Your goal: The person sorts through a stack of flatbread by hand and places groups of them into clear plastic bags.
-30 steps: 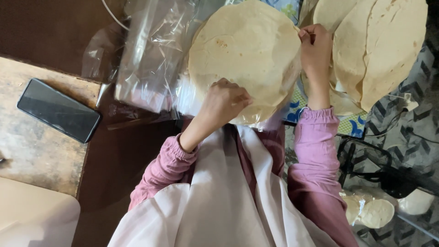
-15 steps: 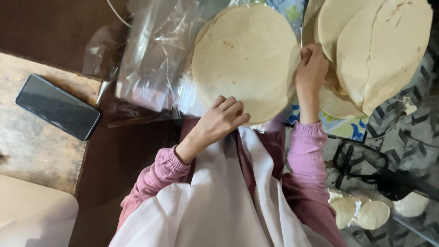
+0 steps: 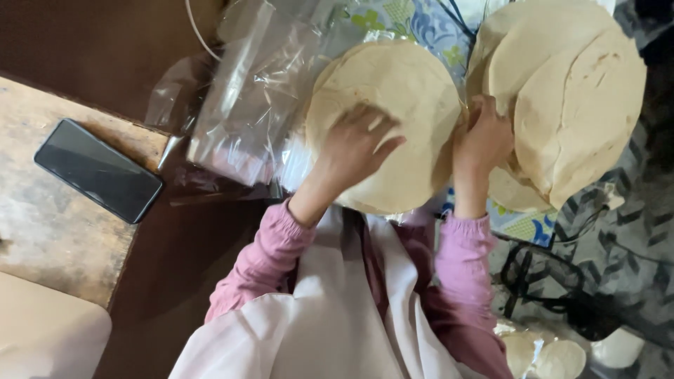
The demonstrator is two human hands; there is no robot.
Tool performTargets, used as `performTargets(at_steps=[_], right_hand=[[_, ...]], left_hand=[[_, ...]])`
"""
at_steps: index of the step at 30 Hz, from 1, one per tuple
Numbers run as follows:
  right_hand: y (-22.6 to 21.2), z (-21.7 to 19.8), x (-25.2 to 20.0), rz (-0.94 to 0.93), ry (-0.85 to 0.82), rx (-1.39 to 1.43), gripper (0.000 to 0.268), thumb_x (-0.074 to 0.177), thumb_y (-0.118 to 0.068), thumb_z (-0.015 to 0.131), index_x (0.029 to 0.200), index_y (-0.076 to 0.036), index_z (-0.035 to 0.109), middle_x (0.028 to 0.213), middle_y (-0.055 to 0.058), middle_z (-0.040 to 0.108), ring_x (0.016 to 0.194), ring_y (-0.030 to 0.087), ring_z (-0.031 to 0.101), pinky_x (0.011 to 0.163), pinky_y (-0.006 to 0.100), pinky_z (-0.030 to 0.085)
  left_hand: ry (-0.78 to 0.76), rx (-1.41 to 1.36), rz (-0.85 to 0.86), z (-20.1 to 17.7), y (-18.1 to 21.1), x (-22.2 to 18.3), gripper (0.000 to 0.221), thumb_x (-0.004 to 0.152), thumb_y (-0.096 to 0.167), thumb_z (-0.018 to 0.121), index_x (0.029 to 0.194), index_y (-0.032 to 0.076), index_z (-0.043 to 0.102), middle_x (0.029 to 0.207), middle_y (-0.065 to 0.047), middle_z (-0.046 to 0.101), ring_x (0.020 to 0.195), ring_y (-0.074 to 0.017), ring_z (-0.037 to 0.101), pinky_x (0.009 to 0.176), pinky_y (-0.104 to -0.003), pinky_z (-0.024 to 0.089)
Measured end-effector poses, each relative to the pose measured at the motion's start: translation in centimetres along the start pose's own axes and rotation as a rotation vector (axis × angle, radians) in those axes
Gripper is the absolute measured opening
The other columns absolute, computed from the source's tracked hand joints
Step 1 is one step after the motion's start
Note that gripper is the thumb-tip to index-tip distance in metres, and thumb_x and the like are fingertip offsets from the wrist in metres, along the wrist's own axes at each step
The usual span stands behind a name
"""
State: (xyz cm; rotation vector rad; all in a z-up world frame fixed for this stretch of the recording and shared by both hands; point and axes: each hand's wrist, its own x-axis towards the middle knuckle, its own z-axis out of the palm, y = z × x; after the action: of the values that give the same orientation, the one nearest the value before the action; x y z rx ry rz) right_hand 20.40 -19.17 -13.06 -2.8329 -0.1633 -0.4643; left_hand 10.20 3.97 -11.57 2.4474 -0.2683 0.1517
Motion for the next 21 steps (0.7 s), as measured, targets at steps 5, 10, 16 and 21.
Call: performTargets(at_steps=[5, 10, 16, 21], right_hand=[[-1.5, 2.2, -1.8, -0.360, -0.110, 0.105, 0.049, 0.105, -0.030, 0.060, 0.151, -0.015, 0.052, 0.145, 0.026, 0.051, 0.135, 0.047, 0.048, 0.108, 0.063, 0.039], [-4.5, 1.1, -2.7, -0.331, -0.288, 0.080, 0.068, 0.102, -0.059, 0.054, 0.163, -0.034, 0.038, 0.171, 0.024, 0.022, 0.155, 0.051, 0.018, 0.118, 0.073, 0.014], [-5.0, 0.4, -2.7, -0.238, -0.324, 0.192, 0.069, 0.095, -0.065, 0.058, 0.157, -0.039, 0.044, 0.169, 0.025, 0.022, 0.154, 0.051, 0.018, 0.116, 0.074, 0.013], [-4.1, 1.8, -2.5, -0.253, -0.267, 0.194, 0.067, 0.096, -0.065, 0.057, 0.156, -0.038, 0.047, 0.169, 0.024, 0.026, 0.154, 0.050, 0.021, 0.118, 0.072, 0.013]], left_hand=[[0.283, 0.259, 0.090, 1.1, -1.4, 1.8, 0.076, 0.087, 0.057, 0.070, 0.143, 0.008, 0.058, 0.156, -0.016, 0.046, 0.149, -0.0345, 0.034, 0.120, -0.059, 0.024], [0.204, 0.207, -0.015, 0.1, -1.0, 2.2, 0.090, 0.076, 0.057, 0.070, 0.148, 0.005, 0.051, 0.159, -0.022, 0.034, 0.150, -0.0421, 0.022, 0.119, -0.066, 0.011], [0.270, 0.386, -0.059, 2.6, -7.3, 1.9, 0.060, 0.093, 0.025, 0.065, 0.152, 0.021, 0.054, 0.171, -0.009, 0.035, 0.162, -0.0314, 0.028, 0.133, -0.055, 0.023], [0.677, 0.527, -0.150, -4.4, -12.9, -0.9, 0.059, 0.102, 0.024, 0.069, 0.156, 0.012, 0.048, 0.159, -0.021, 0.040, 0.144, -0.0353, 0.040, 0.118, -0.059, 0.032]])
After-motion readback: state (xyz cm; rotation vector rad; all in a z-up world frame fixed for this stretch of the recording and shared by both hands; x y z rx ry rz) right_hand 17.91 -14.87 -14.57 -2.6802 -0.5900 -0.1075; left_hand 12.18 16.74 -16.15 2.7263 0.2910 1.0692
